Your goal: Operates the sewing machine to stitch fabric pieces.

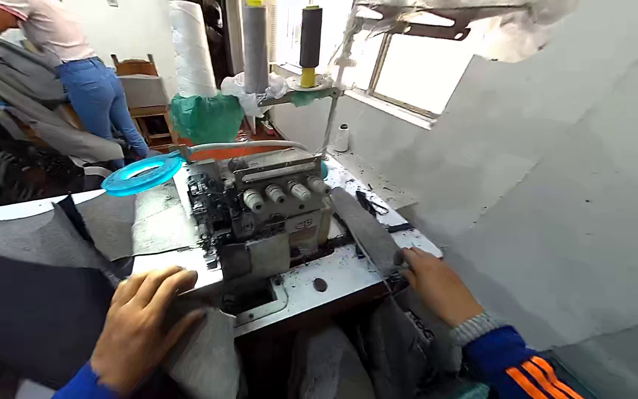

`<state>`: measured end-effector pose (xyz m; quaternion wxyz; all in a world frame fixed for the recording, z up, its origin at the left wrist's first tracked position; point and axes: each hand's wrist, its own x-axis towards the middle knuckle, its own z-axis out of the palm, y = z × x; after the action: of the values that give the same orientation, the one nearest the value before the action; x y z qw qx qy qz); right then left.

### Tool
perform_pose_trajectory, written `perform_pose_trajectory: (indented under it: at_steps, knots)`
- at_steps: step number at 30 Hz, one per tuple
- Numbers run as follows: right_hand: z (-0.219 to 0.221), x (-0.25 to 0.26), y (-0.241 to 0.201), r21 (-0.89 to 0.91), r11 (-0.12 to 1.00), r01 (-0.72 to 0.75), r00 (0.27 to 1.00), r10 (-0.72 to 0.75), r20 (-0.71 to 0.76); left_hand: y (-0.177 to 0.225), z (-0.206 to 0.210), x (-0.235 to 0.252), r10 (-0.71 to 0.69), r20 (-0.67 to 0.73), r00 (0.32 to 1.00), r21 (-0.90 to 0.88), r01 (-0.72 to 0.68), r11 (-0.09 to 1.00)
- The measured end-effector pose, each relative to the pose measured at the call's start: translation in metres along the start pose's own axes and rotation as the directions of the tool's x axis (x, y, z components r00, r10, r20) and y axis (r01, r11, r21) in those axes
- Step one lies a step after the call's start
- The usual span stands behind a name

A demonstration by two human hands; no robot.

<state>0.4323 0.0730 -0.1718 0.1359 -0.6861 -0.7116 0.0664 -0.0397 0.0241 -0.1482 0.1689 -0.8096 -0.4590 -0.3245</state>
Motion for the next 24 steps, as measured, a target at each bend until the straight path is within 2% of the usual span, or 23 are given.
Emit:
perform_pose_trajectory:
  at_steps: [3,6,8,9,11,12,13,14,15,16,18,20,24]
  knots:
    - [0.008,0.006,0.023,0.027,0.988,0.154,0.987,-0.153,-0.057,-0.008,0.008,0.004,0.019,-0.059,0.998,0.108,-0.013,0.994]
    - [0.003,0.011,0.034,0.103,0.960,0.260,0.965,-0.255,-0.059,-0.003,-0.002,0.008,0.126,-0.054,0.991,0.063,-0.123,0.990]
    - [-0.030,0.008,0.002,0.131,0.965,0.228,0.972,-0.234,0.031,0.001,-0.013,0.014,0.200,-0.006,0.980,-0.015,-0.200,0.980]
    - [-0.044,0.005,-0.014,0.131,0.962,0.239,0.969,-0.245,0.024,0.002,-0.019,0.017,0.245,0.047,0.968,-0.048,-0.242,0.969]
    - [-0.048,-0.002,-0.036,0.137,0.924,0.357,0.921,-0.323,-0.216,0.004,-0.027,0.023,0.302,0.152,0.941,-0.135,-0.283,0.950]
    - [-0.043,-0.006,-0.046,0.135,0.894,0.426,0.858,-0.352,-0.375,0.005,-0.032,0.025,0.313,0.195,0.930,-0.170,-0.282,0.944]
    - [-0.033,-0.009,-0.056,0.126,0.861,0.493,0.765,-0.360,-0.535,0.007,-0.036,0.028,0.312,0.217,0.925,-0.197,-0.271,0.942]
    - [-0.023,-0.013,-0.071,0.153,0.822,0.549,0.679,-0.332,-0.655,0.010,-0.040,0.030,0.300,0.222,0.928,-0.215,-0.254,0.943]
    - [-0.017,-0.019,-0.097,0.222,0.767,0.602,0.623,-0.278,-0.731,0.014,-0.045,0.033,0.282,0.214,0.935,-0.235,-0.230,0.944]
    - [-0.012,-0.027,-0.127,0.319,0.698,0.641,0.611,-0.213,-0.763,0.020,-0.050,0.037,0.255,0.207,0.945,-0.251,-0.201,0.947]
    - [0.003,-0.040,-0.182,0.513,0.540,0.667,0.664,-0.118,-0.739,0.036,-0.056,0.043,0.184,0.192,0.964,-0.254,-0.133,0.958]
    - [0.022,-0.047,-0.227,0.676,0.401,0.619,0.748,-0.040,-0.662,0.050,-0.052,0.045,0.113,0.146,0.983,-0.269,-0.071,0.961]
    - [0.032,-0.054,-0.275,0.857,0.161,0.489,0.870,-0.017,-0.493,0.040,-0.041,0.037,0.058,-0.049,0.997,-0.296,-0.070,0.953]
